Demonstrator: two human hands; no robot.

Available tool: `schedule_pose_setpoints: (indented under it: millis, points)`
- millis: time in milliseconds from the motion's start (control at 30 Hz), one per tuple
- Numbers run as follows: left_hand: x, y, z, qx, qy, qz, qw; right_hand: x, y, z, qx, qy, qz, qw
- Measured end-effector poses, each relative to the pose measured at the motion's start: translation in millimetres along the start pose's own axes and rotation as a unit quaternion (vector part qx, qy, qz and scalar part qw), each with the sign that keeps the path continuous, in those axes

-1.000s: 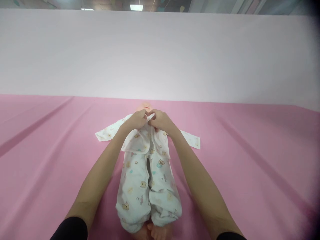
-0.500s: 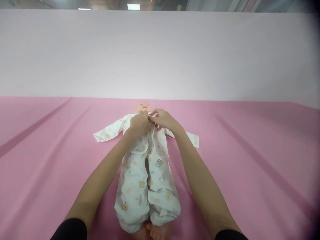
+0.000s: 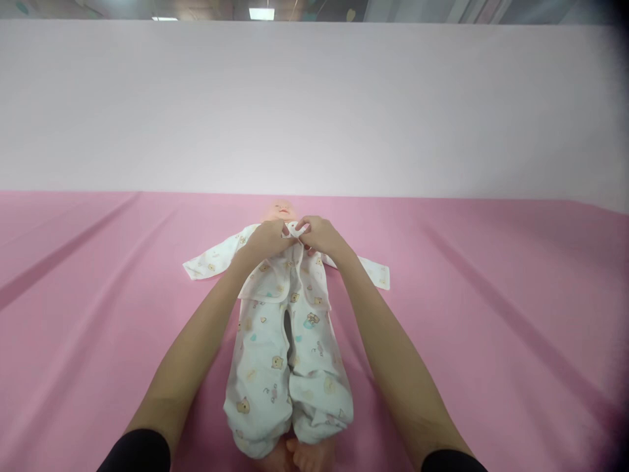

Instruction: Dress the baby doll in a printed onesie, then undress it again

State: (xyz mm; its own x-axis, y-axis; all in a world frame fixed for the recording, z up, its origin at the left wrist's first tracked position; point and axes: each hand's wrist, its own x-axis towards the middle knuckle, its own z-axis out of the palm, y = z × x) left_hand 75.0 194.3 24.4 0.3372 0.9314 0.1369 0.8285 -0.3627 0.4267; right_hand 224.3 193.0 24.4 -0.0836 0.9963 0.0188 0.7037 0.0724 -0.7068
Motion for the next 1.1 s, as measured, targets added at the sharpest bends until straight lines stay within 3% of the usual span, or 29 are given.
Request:
schedule_pose_setpoints:
  millis: [333,533,667,767,833,933,1100]
  points:
    - [-2,-5,-8.4,-0.041,0.025,-0.005,0.999,-3,-9,2,-0.073,-0.014,-0.028,0.997]
    - [-5,-5,-10.7,-0.009,0.017,-0.014,1.0,-8,-13,7,-0.146,-0.002,-0.034,0.989]
    - [-4,-9,-13.4,-0.06,-0.007,-0.011,0.998,-11,-14,7,-0.156,0.015,-0.054,0.986]
    - [-1,-16,-15.9,-0.187,-0.04,-0.046,0.98,-8,-11,7,-0.096,0.04,-0.094,0.99]
    - [2,-22,-16.2,-0.304,-0.033,-0.059,0.95,-4,-6,8,-0.025,0.06,-0.111,0.992]
    - [8,-31,-15.9,-0.411,0.043,-0.077,0.907,3,0,10,0.097,0.072,-0.088,0.989]
    - [14,-51,-24.1,-0.405,0.15,-0.131,0.892,15,8,4,0.278,0.132,0.041,0.951]
